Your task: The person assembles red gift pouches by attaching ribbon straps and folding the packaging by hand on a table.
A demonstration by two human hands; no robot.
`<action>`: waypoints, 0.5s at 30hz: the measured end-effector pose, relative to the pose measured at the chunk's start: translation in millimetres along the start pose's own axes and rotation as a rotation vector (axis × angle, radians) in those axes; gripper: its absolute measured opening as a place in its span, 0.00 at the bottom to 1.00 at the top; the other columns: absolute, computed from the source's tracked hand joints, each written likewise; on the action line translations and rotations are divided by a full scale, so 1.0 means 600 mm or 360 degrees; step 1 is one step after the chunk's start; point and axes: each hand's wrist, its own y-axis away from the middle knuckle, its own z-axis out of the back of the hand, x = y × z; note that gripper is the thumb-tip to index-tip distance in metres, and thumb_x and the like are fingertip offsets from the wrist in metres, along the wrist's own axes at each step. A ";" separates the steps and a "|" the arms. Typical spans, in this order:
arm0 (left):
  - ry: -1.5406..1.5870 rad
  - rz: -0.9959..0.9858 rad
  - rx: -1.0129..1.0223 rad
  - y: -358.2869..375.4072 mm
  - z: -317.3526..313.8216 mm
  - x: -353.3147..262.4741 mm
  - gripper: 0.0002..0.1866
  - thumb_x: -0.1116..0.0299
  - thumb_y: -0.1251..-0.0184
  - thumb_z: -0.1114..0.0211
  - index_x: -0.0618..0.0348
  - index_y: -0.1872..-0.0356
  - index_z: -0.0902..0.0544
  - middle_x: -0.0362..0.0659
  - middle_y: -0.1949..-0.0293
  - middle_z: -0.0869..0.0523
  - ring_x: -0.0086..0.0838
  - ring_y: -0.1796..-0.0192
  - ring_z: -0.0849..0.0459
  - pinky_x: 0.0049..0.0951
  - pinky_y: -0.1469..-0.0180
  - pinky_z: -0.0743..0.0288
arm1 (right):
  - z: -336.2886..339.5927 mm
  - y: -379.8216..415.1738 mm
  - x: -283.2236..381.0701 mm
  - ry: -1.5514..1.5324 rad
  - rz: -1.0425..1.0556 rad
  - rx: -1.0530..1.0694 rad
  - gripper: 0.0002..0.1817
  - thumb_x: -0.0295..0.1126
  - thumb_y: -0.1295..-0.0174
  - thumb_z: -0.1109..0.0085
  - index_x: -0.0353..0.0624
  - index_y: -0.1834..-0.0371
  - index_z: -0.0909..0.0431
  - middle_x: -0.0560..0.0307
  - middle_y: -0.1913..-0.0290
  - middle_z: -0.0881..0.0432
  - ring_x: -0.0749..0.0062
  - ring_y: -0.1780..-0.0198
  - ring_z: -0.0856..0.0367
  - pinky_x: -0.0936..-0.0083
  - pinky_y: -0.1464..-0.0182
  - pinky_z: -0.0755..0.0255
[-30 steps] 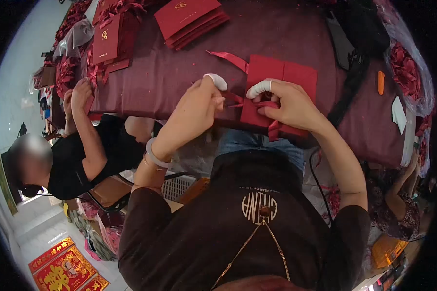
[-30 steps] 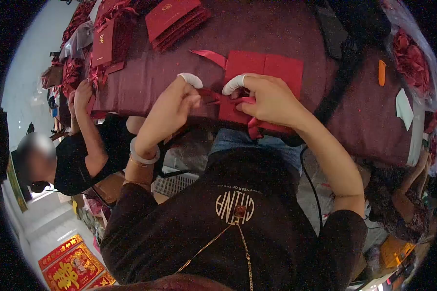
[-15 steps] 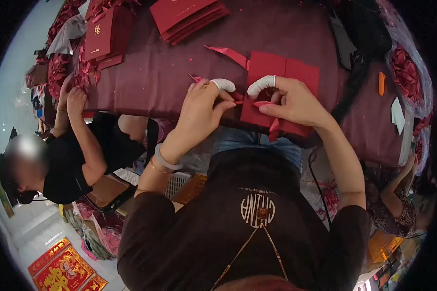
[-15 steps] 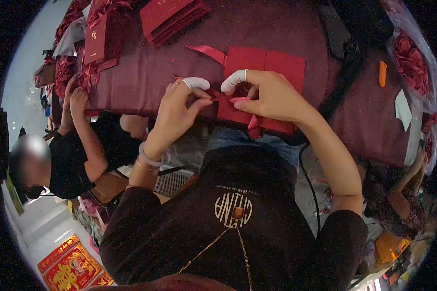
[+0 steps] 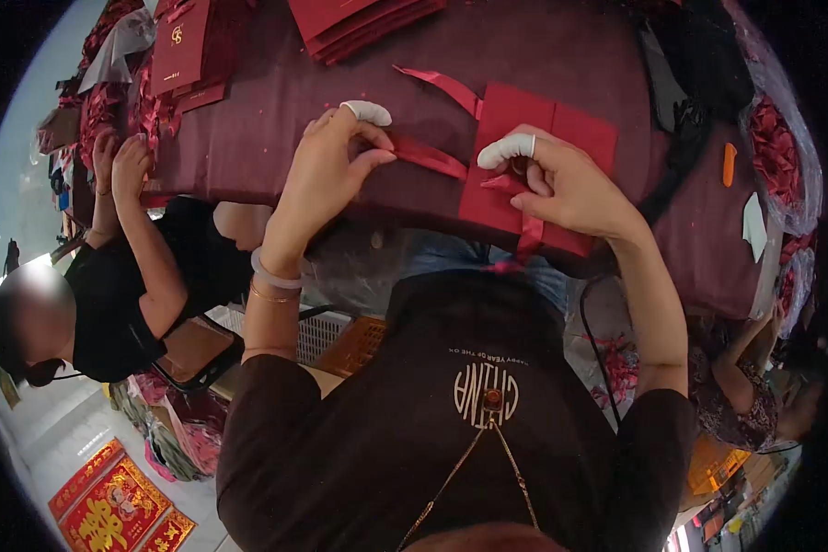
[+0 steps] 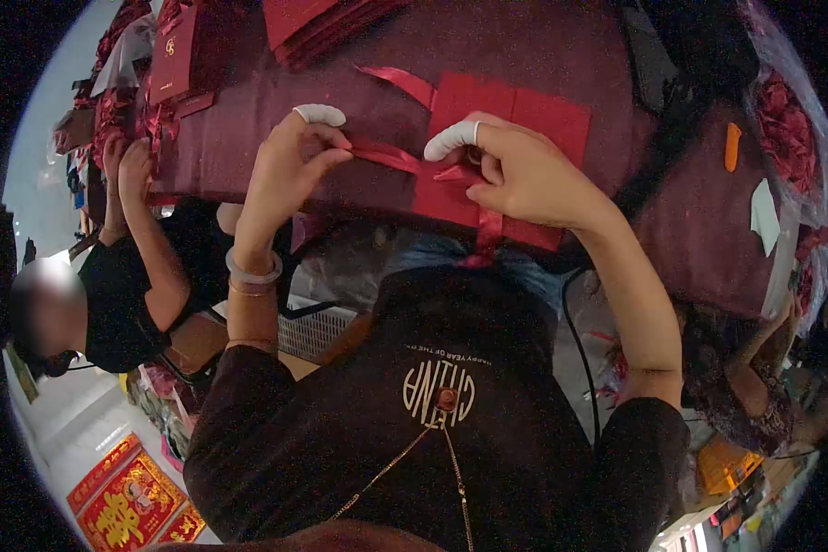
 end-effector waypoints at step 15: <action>0.0014 -0.0111 -0.0892 0.045 -0.175 -0.101 0.23 0.80 0.50 0.32 0.64 0.50 0.26 0.46 0.66 0.19 0.33 0.62 0.21 0.28 0.58 0.28 | -0.010 0.016 -0.001 -0.0467 -0.0110 -0.0390 0.14 0.24 0.41 0.43 0.37 0.50 0.26 0.60 0.60 0.22 0.81 0.62 0.24 0.82 0.63 0.28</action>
